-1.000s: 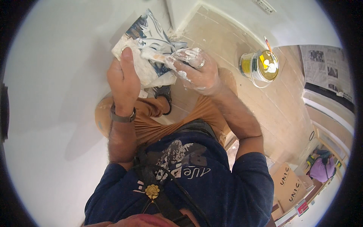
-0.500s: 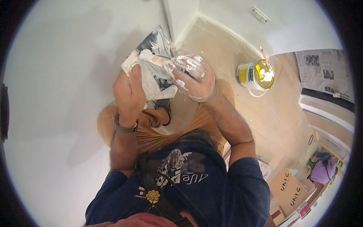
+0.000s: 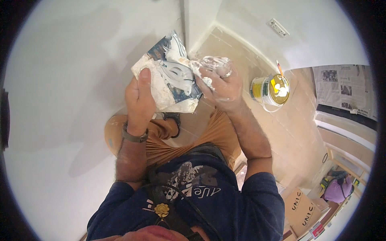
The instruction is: The person applies white filler to a wall corner using a putty knife and a hawk. They scoop filler from the hawk onto the knife and smooth it into the corner joint, repeating the process to cover the seam.
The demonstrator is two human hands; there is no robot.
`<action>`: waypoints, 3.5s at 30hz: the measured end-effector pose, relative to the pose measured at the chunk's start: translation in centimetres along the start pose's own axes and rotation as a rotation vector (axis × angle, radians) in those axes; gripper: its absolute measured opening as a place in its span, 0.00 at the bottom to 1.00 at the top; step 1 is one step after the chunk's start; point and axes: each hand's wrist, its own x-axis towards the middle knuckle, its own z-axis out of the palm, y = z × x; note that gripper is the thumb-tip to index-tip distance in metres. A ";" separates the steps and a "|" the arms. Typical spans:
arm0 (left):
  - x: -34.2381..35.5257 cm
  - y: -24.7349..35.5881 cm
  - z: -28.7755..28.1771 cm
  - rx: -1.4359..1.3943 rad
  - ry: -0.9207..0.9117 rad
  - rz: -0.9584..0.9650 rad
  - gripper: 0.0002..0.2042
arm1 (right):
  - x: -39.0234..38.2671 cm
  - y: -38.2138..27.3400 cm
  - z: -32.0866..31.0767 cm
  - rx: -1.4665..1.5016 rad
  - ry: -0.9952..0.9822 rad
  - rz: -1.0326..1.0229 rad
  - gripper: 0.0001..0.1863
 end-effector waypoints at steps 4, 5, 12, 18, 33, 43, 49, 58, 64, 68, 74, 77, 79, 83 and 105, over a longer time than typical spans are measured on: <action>0.2 0.4 -0.2 -0.010 0.012 -0.080 0.17 | -0.8 0.1 -0.3 0.009 -0.032 -0.015 0.14; 0.3 0.3 -0.2 -0.008 0.010 -0.075 0.17 | -1.1 0.1 -0.4 0.033 -0.023 0.017 0.14; 0.4 0.1 0.0 -0.052 0.054 -0.089 0.18 | -1.1 -0.1 -0.2 0.083 0.009 0.065 0.14; 0.6 0.6 -0.4 0.040 0.121 -0.113 0.19 | -1.7 0.3 -0.5 0.094 0.090 0.054 0.13; 0.3 5.0 -7.9 0.254 -0.200 -0.208 0.13 | -7.4 12.8 12.8 -0.252 0.036 0.185 0.09; 0.5 4.2 -9.0 0.287 -0.425 -0.021 0.09 | -9.1 17.2 22.4 -0.405 -0.331 0.409 0.07; 0.8 4.6 -9.4 0.376 -0.514 0.003 0.07 | -8.6 18.3 24.5 -0.490 -0.351 0.454 0.08; 0.5 4.2 -9.8 0.387 -0.546 0.084 0.09 | -7.1 19.2 24.7 -0.520 -0.464 0.525 0.11; 0.8 5.1 -10.1 0.402 -0.678 0.061 0.10 | -5.7 18.7 24.7 -0.544 -0.580 0.443 0.10; 0.7 4.8 -10.2 0.403 -0.679 0.103 0.11 | -5.1 18.9 24.6 -0.582 -0.665 0.477 0.10; 0.8 5.1 -10.0 0.410 -0.713 0.074 0.11 | -4.5 19.3 24.7 -0.583 -0.631 0.506 0.12; 0.7 5.1 -10.1 0.412 -0.707 0.076 0.11 | -3.9 18.2 24.3 -0.527 -0.536 0.579 0.13; 0.8 5.1 -10.1 0.408 -0.706 0.078 0.11 | -4.0 17.6 24.0 -0.447 -0.435 0.615 0.13; 0.8 5.0 -9.3 0.369 -0.621 0.096 0.10 | -5.6 17.3 25.0 -0.345 -0.151 0.741 0.13; 0.2 4.6 -9.6 0.381 -0.588 0.081 0.11 | -12.3 17.7 33.1 -0.097 -0.261 0.969 0.08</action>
